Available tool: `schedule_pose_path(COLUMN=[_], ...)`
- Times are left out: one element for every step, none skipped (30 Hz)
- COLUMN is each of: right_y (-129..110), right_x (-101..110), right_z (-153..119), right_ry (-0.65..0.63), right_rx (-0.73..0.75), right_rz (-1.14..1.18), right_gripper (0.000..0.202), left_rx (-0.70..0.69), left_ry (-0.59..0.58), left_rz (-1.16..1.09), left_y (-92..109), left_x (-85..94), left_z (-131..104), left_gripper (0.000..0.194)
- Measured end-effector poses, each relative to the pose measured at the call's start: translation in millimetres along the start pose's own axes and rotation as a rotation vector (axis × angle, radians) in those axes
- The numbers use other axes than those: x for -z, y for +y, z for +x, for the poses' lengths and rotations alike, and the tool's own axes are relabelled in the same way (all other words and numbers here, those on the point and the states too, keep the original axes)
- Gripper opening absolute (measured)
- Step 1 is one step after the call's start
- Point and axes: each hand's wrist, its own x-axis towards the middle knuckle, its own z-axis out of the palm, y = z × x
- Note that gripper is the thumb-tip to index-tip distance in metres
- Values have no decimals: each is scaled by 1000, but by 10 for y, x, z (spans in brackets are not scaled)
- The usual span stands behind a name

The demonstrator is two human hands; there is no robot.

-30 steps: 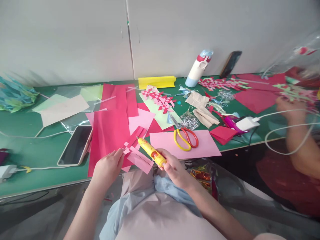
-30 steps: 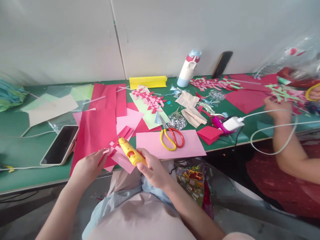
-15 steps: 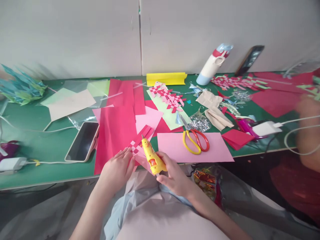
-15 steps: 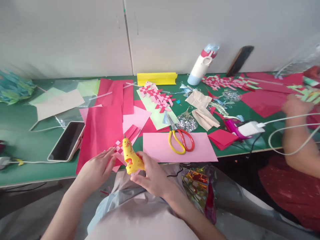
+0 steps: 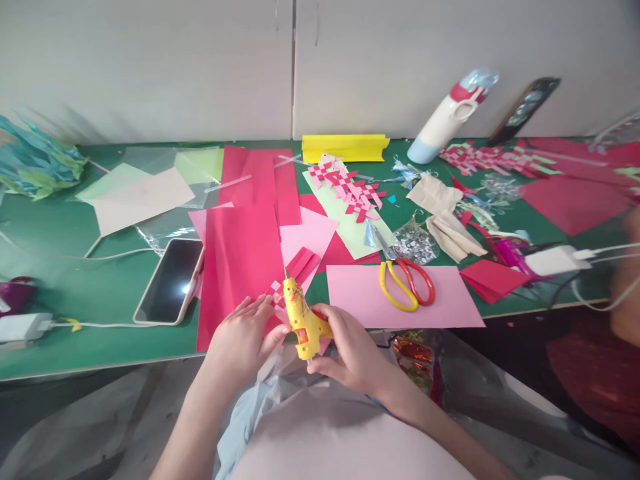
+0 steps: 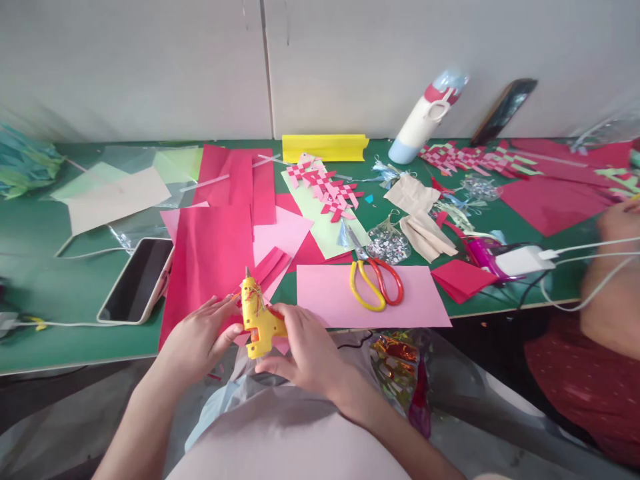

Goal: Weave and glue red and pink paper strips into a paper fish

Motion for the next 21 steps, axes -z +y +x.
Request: schedule_pose_path(right_y=[-2, -3, -2, -1, 1, 5, 9, 14, 19, 24, 29, 33, 37, 39, 40, 41, 41, 41, 41, 41, 41], right_x=[0, 1, 2, 4, 5, 7, 7, 7, 5, 4, 3, 1, 1, 0, 0, 0, 0, 0, 0, -1, -2], right_z=[11, 19, 25, 31, 35, 39, 42, 44, 47, 48, 50, 51, 52, 52, 53, 53, 54, 54, 55, 55, 56], right_ry=[-2, -7, -15, -20, -22, -24, -23, -19, -15, -11, -7, -4, -1, 1, 1, -1, -2, -3, -2, -1, 1], right_rx=[6, 8, 10, 14, 19, 25, 34, 44, 52, 58, 64, 68, 70, 71, 70, 69, 68, 67, 67, 66, 65], right_rz=[-10, -18, -23, -28, -32, -36, -39, -44, -49, -54, -59, -63, -66, -69, -72, -76, -79, -82, -84, -84, -82], right_gripper=[72, 73, 73, 74, 74, 74, 72, 71, 70, 69, 69, 69, 69, 69, 70, 70, 70, 71, 71, 71, 71], left_rx=[2, 3, 3, 1, 0, 0, 1, 3, 3, 3, 2, 2, 3, 6, 7, 8, 8, 7, 4, 1, -1], left_ry=[0, 1, 5, 9, 12, 11, 6, -2, -8, -13, -13, -10, -6, 0, 4, 6, 7, 9, 11, 12, 12], left_rz=[-9, -14, -16, -15, -13, -11, -10, -11, -13, -13, -12, -8, -3, 2, 6, 8, 7, 6, 4, 1, -1], left_y=[2, 2, 0, -3, -8, -14, -21, -27, -32, -36, -38, -40, -40, -41, -41, -41, -42, -43, -44, -44, -42], left_x=[7, 13, 16, 18, 16, 13, 10, 6, 2, -1, -3, -5, -6, -8, -9, -11, -12, -12, -11, -9, -6], left_z=[5, 8, 11, 11, 12, 11, 11, 11, 11, 10, 10, 9, 8, 7, 5, 4, 2, 2, 2, 2, 3], left_gripper=[61, 60, 60, 59, 59, 58, 57, 57, 57, 57, 59, 60, 61, 62, 62, 62, 61, 59, 58, 57, 55])
